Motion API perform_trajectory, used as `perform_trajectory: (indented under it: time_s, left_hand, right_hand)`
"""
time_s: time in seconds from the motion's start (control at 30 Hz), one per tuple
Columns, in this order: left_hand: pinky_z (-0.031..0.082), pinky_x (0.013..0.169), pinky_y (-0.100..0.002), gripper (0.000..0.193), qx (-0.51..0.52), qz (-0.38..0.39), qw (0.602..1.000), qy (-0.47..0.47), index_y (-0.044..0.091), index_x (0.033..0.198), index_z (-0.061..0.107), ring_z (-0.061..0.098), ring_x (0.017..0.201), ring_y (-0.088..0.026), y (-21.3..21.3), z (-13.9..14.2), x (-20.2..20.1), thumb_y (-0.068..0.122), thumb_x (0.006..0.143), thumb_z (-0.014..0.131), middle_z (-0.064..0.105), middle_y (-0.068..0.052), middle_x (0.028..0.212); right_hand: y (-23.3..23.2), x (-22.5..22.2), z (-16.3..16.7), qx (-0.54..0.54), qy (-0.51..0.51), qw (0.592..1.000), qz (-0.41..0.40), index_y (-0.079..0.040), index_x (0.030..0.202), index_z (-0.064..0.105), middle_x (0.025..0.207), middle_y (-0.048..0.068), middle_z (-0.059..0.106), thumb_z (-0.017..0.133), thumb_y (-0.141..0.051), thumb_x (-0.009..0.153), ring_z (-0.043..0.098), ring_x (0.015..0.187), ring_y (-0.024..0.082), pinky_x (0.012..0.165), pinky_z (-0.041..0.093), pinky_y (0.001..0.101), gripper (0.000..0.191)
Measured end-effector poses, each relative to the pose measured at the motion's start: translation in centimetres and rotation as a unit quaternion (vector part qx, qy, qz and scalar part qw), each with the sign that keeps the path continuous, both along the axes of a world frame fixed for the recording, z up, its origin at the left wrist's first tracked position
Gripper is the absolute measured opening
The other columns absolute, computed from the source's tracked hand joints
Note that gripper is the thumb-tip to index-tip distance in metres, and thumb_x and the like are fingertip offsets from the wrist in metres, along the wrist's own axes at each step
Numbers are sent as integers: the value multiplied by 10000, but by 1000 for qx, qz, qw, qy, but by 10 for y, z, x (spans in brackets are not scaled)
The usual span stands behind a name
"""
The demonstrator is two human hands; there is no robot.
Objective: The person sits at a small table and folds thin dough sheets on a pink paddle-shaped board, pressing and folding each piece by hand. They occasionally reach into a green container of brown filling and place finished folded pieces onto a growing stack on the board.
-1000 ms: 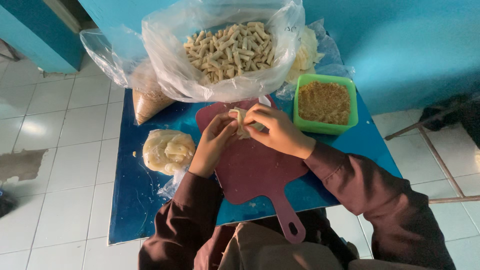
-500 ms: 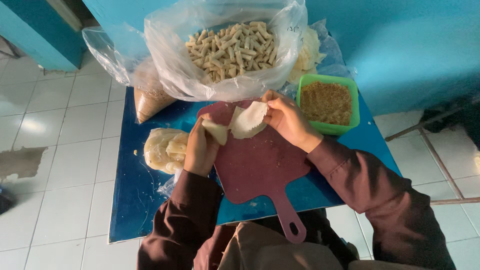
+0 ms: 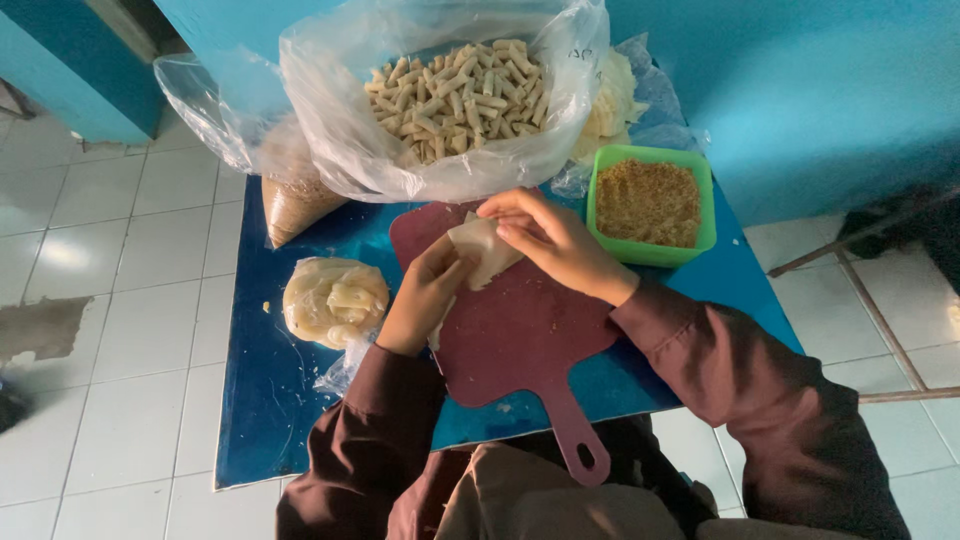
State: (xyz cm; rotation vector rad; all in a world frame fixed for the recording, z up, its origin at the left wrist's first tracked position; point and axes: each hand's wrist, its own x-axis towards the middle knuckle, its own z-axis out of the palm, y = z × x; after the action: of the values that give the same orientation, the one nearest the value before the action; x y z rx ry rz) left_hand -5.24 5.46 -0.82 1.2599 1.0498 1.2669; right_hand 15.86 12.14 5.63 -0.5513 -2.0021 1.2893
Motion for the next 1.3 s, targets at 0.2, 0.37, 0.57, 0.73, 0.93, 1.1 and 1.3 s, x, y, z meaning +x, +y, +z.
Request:
perform_trajectory:
  time_s: [0.2, 0.37, 0.57, 0.73, 0.93, 1.1, 1.3]
  left_hand:
    - [402, 643, -226, 243, -3, 22, 999, 44, 32, 1245, 670, 501, 772, -37, 1, -5, 1, 171, 1049, 635, 632, 6, 903]
    - [562, 691, -270, 307, 41, 110, 974, 196, 101, 1262, 640, 709, 781, -106, 0, 0, 6, 187, 970, 680, 746, -44, 868]
    - [557, 599, -376, 264, 60, 200, 902, 379, 168, 1215, 653, 744, 727, -264, -13, 18, 20, 240, 963, 683, 753, -98, 828]
    - [559, 573, -399, 262, 69, 212, 881, 417, 154, 1170, 648, 742, 731, -283, -17, 27, 25, 278, 940, 679, 748, -78, 848]
    - [566, 581, -375, 248, 59, 200, 876, 435, 169, 1153, 663, 745, 717, -235, -18, 27, 26, 294, 940, 681, 741, -39, 853]
    - [570, 600, -379, 237, 73, 191, 876, 436, 172, 1147, 681, 743, 739, -236, -20, 27, 25, 284, 939, 676, 741, -36, 865]
    - [571, 602, -380, 234, 72, 187, 874, 442, 177, 1139, 677, 744, 753, -245, -20, 27, 24, 302, 941, 673, 743, -37, 872]
  right_hand:
    - [22, 4, -15, -171, -65, 983, 34, -33, 1094, 644, 951, 32, 696, 625, -174, 1008, 688, 837, 94, 753, 575, 263, 166]
    - [24, 4, -28, -103, -141, 984, -43, -23, 1006, 639, 785, 23, 694, 668, -186, 977, 670, 647, 104, 575, 547, 273, 168]
    - [23, 1, -41, 129, -186, 967, -115, -50, 1032, 636, 723, 96, 682, 746, -170, 919, 697, 655, 221, 590, 507, 365, 198]
    - [20, 1, -39, 125, -198, 966, -112, -55, 1082, 593, 687, 123, 649, 744, -140, 895, 670, 632, 284, 574, 473, 405, 255]
    - [14, 3, -26, 129, -212, 964, -93, -104, 1116, 628, 680, 109, 659, 723, -132, 906, 685, 627, 264, 579, 486, 386, 232]
    - [10, 2, -22, 131, -222, 962, -92, -105, 1094, 647, 669, 111, 652, 720, -125, 889, 684, 618, 264, 584, 491, 382, 218]
    - [9, 2, -21, 131, -233, 959, -97, -108, 1081, 652, 677, 120, 657, 714, -143, 898, 687, 626, 277, 586, 490, 391, 197]
